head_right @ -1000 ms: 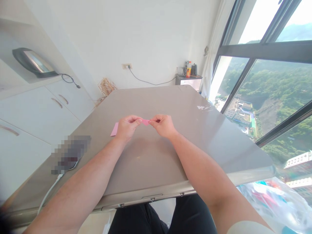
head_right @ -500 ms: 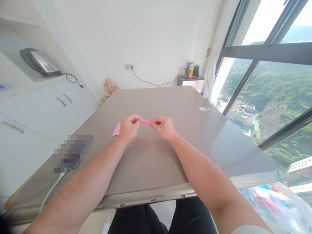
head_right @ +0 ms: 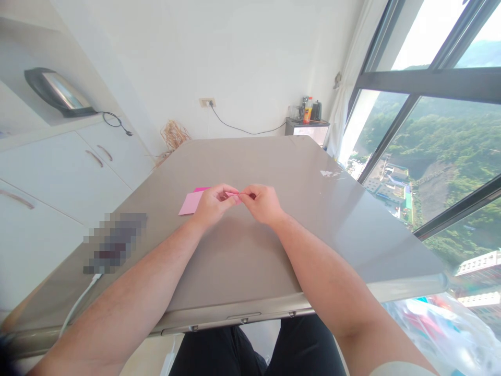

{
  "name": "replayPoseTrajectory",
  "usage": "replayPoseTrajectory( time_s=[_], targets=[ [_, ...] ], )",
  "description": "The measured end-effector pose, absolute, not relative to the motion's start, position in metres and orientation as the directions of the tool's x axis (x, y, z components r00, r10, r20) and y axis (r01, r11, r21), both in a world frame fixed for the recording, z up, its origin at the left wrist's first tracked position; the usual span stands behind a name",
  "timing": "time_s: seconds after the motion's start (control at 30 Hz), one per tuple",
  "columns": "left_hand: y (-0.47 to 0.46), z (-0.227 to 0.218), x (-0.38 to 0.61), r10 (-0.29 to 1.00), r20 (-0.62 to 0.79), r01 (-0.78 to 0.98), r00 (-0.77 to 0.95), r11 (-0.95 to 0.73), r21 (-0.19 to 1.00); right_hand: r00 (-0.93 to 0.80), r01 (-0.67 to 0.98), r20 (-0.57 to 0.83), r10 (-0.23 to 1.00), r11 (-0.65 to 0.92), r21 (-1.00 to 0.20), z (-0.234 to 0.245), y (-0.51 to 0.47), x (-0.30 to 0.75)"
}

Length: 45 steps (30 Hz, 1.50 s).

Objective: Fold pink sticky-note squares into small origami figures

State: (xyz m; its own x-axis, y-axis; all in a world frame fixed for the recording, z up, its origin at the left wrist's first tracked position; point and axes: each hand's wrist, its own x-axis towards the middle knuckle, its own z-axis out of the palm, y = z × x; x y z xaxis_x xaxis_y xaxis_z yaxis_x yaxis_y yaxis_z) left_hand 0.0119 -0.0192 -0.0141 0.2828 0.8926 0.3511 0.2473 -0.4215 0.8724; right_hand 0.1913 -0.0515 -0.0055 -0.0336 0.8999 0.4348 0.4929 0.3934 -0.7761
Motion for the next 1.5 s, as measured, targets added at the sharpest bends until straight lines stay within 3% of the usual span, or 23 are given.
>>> replayPoseTrajectory(
  time_s=[0.4, 0.6, 0.83, 1.0, 1.13, 1.33, 1.5],
  targets=[
    [-0.015, -0.011, 0.009, 0.921, 0.336, 0.187, 0.196, -0.372, 0.909, 0.000, 0.411, 0.310, 0.951, 0.283, -0.867, -0.005, -0.050, 0.192],
    [-0.015, -0.012, 0.008, 0.921, 0.246, 0.145, 0.302, -0.300, 0.943, 0.012, 0.332, 0.254, 0.967, 0.236, -0.913, -0.004, -0.047, 0.196],
    [-0.013, -0.016, 0.009, 0.927, 0.272, 0.161, 0.260, -0.319, 0.934, 0.018, 0.300, 0.216, 0.976, 0.200, -0.933, 0.001, -0.050, 0.195],
    [-0.015, -0.013, 0.010, 0.907, 0.260, 0.083, 0.331, -0.302, 0.950, 0.001, 0.260, 0.213, 0.977, 0.206, -0.944, 0.002, -0.050, 0.196],
    [-0.016, -0.013, 0.010, 0.903, 0.269, 0.021, 0.334, -0.292, 0.956, -0.010, 0.285, 0.239, 0.971, 0.232, -0.930, 0.000, -0.050, 0.195],
    [-0.012, -0.016, 0.011, 0.918, 0.298, 0.088, 0.260, -0.330, 0.940, -0.002, 0.362, 0.355, 0.935, 0.331, -0.871, -0.004, -0.052, 0.191],
    [-0.015, -0.017, 0.018, 0.954, 0.251, -0.053, 0.162, -0.245, 0.968, 0.020, 0.473, 0.480, 0.877, 0.415, -0.777, -0.011, -0.051, 0.188]
  ],
)
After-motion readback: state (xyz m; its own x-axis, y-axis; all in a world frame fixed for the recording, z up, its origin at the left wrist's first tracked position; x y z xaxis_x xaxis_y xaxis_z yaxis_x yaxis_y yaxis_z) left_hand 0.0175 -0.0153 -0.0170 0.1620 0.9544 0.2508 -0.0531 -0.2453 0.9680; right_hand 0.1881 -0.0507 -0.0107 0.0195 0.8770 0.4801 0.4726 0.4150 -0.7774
